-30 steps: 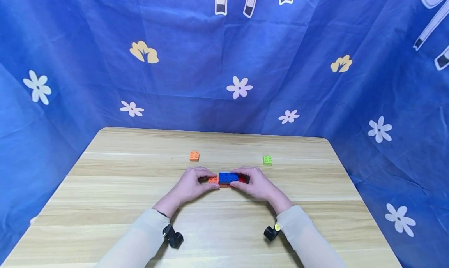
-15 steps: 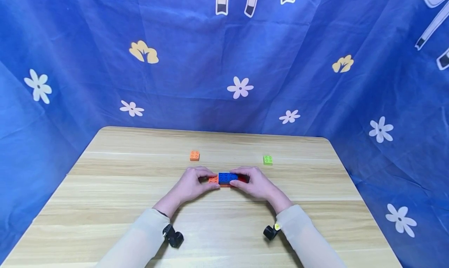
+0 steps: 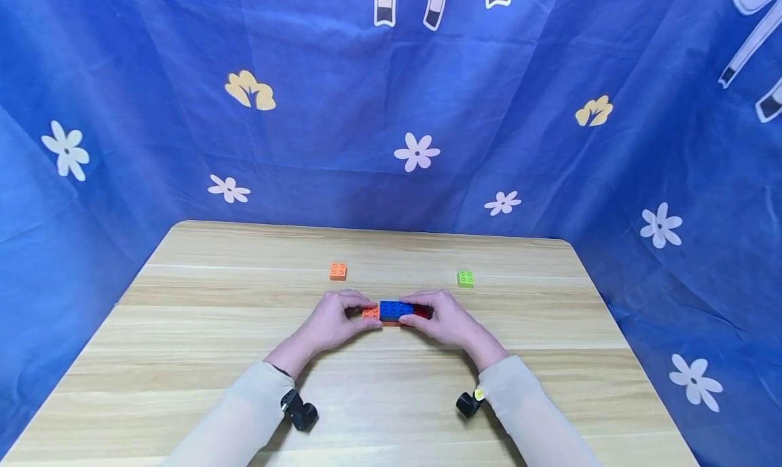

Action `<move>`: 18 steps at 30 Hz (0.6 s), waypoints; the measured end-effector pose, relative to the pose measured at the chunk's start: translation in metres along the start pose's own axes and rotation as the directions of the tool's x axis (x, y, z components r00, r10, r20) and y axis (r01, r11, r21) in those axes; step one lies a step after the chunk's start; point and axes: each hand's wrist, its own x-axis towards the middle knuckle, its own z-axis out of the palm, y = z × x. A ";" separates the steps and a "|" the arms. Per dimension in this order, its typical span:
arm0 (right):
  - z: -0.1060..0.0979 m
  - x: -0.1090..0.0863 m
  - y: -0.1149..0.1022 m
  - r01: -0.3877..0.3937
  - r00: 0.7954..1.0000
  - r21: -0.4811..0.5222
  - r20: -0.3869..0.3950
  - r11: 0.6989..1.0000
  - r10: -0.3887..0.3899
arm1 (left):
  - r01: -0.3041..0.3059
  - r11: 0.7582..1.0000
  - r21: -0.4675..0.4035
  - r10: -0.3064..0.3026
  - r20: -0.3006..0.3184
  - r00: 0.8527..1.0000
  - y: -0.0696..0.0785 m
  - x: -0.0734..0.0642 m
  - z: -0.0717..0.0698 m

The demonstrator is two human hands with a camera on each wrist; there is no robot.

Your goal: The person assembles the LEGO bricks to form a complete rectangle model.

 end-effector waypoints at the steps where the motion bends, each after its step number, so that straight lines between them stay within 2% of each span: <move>1: 0.000 0.000 0.000 -0.002 1.000 0.002 -0.001 1.000 0.002 | 0.013 1.000 -0.005 -0.013 0.008 1.000 0.000 0.001 0.000; 5: -0.001 0.000 0.000 -0.001 1.000 0.013 -0.002 1.000 0.002 | 0.044 0.998 -0.048 -0.043 0.028 0.999 0.005 0.004 -0.001; 11: -0.001 0.002 0.000 0.018 1.000 0.034 -0.003 0.999 -0.018 | 0.001 0.996 -0.094 0.003 0.048 0.999 0.014 0.008 -0.001; 18: -0.001 0.002 0.000 0.002 1.000 0.053 -0.019 0.999 -0.001 | 0.038 0.993 -0.108 -0.030 0.069 0.997 0.017 0.009 0.000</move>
